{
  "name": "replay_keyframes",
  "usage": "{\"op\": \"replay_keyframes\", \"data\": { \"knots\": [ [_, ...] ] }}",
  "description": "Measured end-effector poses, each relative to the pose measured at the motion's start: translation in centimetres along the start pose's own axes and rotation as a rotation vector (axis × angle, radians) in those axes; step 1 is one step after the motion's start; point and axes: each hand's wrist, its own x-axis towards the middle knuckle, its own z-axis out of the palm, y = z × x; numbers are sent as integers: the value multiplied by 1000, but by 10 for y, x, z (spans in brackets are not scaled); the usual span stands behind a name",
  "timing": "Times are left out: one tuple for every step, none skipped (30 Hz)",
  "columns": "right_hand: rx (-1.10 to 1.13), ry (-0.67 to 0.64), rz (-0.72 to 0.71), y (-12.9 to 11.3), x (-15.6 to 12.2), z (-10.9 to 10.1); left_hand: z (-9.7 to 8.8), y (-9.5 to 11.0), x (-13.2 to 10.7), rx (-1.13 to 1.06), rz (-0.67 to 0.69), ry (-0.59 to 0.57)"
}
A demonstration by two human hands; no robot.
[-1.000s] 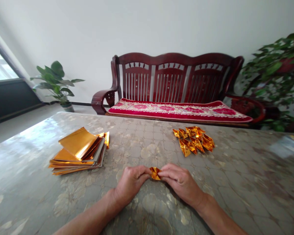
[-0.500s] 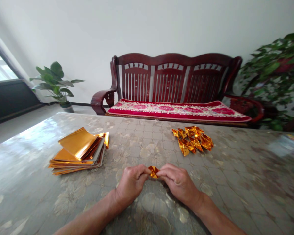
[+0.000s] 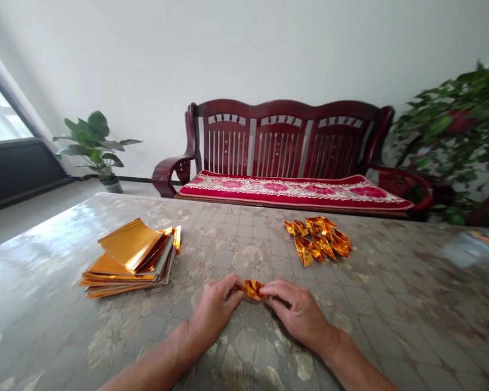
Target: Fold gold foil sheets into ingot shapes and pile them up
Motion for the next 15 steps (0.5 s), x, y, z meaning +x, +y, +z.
{"op": "replay_keyframes", "data": {
  "knots": [
    [-12, 1, -5, 0, 0, 0, 0, -1, -1, -5, 1, -2],
    [-23, 2, -10, 0, -1, -1, 0, -2, -1, -9, 2, -7],
    [-33, 2, -14, 0, -1, -1, 0, -3, -1, -11, 3, -13],
    [-40, -1, -15, -1, -2, -2, 0, -3, -2, -11, 4, -17],
    [-45, -6, -14, -1, -2, -3, 0, -3, -2, -9, 4, -20],
    [-50, -12, -9, -1, -2, -4, -1, -3, -2, -7, 2, -22],
    [-54, -19, 0, -2, -2, -5, -1, -3, -2, -8, -2, -24],
    [-55, -26, 10, -2, -2, -6, -1, -2, -1, -10, -6, -26],
    [-51, -33, 19, -2, -2, -6, -2, -1, -1, -13, -10, -27],
    [-42, -41, 25, -2, -2, -7, -3, -1, -1, -16, -12, -30],
    [-32, -48, 29, -2, -2, -8, -4, 0, -1, -18, -11, -35],
    [-21, -54, 32, -2, -1, -8, -5, 1, -1, -19, -10, -41],
    [-12, -56, 33, -2, -1, -8, -5, 2, -1, -20, -9, -48],
    [-4, -54, 31, -2, 0, -8, -6, 2, -1, -20, -8, -57],
    [5, -48, 26, -1, 1, -8, -7, 3, -1, -21, -7, -67]
  ]
}}
